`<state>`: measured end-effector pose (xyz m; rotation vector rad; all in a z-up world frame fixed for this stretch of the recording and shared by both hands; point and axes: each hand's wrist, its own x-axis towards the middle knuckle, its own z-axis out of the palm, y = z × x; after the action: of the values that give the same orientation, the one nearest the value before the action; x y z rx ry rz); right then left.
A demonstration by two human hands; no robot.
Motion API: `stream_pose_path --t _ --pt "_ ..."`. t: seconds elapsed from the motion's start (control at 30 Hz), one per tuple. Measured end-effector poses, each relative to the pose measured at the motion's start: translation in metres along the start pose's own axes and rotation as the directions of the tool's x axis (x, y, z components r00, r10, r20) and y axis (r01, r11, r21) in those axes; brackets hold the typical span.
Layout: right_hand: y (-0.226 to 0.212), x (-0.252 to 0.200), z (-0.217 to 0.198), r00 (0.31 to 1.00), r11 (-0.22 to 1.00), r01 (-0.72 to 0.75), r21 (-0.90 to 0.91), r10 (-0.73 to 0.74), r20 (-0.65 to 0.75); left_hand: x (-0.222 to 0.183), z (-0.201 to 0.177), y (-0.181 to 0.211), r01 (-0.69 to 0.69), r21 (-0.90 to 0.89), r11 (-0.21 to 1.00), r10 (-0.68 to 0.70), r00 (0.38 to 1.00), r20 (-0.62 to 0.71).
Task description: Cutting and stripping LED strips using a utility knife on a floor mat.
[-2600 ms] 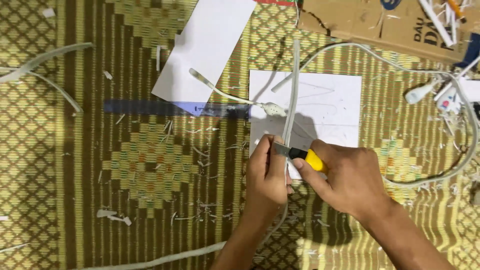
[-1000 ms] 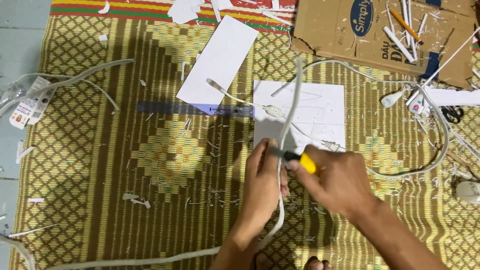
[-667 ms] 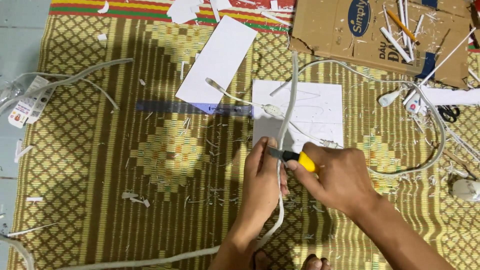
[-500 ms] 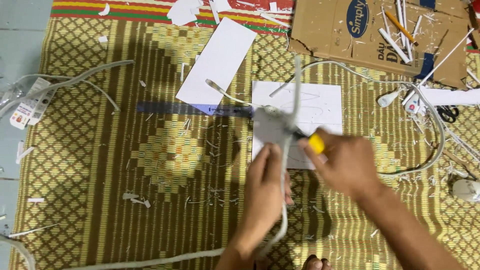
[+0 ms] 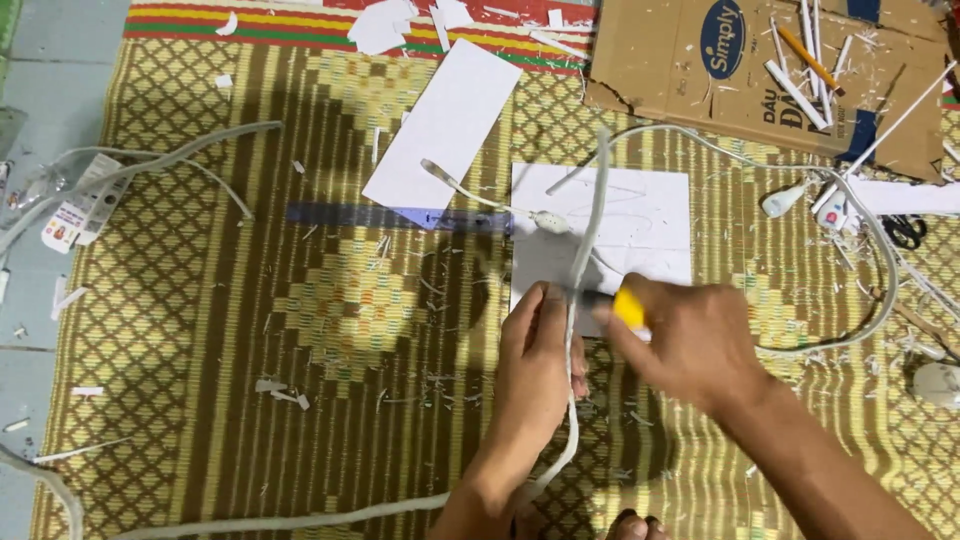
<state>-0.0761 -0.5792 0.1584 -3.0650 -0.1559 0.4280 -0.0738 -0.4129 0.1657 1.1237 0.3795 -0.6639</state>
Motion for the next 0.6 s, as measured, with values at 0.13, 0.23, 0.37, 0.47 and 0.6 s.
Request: stream_pose_path --t 0.13,0.23,0.37,0.47,0.6 --pt "0.035 0.010 -0.003 0.982 0.980 -0.178 -0.094 0.171 -0.080 -0.014 0.001 -0.019 -0.001 0.061 0.998 -0.006 0.995 0.103" --pt "0.035 0.005 -0.009 0.947 0.920 -0.222 0.322 0.283 -0.155 -0.007 -0.010 -0.027 0.073 -0.062 0.995 -0.072 0.997 0.013" --pt "0.031 0.008 0.002 0.884 0.686 -0.399 0.609 0.464 0.057 0.002 -0.035 -0.037 -0.099 -0.160 0.982 0.063 0.974 -0.216" --pt "0.044 0.029 0.042 0.873 0.633 -0.431 0.643 0.472 0.122 0.012 -0.055 -0.051 -0.256 -0.223 0.940 0.195 0.945 -0.264" --pt "0.015 0.062 0.043 0.848 0.698 -0.529 0.482 0.458 0.267 0.016 -0.064 -0.054 -0.335 -0.262 0.905 0.257 0.922 -0.291"
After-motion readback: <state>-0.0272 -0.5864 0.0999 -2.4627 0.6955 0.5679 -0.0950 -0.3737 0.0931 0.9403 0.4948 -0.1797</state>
